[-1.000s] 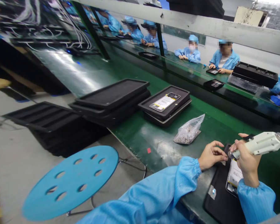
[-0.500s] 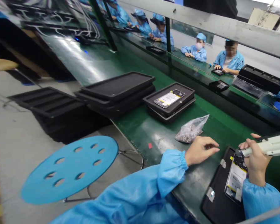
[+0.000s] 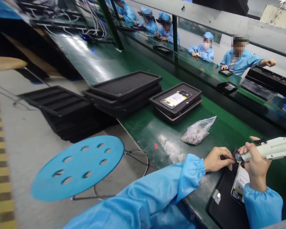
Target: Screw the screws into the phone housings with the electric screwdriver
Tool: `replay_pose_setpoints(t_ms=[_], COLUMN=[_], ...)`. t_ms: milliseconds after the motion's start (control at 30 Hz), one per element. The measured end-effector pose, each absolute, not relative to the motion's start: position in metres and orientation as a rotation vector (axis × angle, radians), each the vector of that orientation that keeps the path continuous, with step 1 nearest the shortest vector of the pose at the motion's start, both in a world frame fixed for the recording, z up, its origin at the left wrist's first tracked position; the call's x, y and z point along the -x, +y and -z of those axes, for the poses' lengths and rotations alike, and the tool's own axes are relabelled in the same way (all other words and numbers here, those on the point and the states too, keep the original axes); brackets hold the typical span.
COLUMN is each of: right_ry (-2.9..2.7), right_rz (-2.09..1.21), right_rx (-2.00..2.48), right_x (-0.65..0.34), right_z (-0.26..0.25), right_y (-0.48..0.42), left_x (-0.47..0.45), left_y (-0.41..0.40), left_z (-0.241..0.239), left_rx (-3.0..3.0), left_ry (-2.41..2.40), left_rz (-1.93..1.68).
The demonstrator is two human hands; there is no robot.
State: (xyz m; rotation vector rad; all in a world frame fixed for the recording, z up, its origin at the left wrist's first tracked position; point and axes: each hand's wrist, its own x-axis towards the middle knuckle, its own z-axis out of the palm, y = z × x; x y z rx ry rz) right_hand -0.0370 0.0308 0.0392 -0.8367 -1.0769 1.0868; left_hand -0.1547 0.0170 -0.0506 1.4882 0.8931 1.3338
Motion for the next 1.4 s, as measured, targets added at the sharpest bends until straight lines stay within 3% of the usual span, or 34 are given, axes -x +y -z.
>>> replay_pose_setpoints(t_ms=[1133,1333,1400], right_ry=[-1.177,-1.157,-1.136], right_rz=[-1.059,-0.847,-0.775], right_rx=[0.873,0.956,1.024], right_x=[0.035,0.013,0.004], right_z=[-0.03,-0.024,-0.018], right_y=[0.031,0.055,0.066], left_x=[0.165,0.233,0.26], left_y=[0.013,0.009,0.017], left_z=[0.042,-0.006,-0.018], left_rx=[-1.543,-1.978,-2.1], left_ry=[0.864,1.384,1.752], left_rz=[-1.438,-1.867,-1.711])
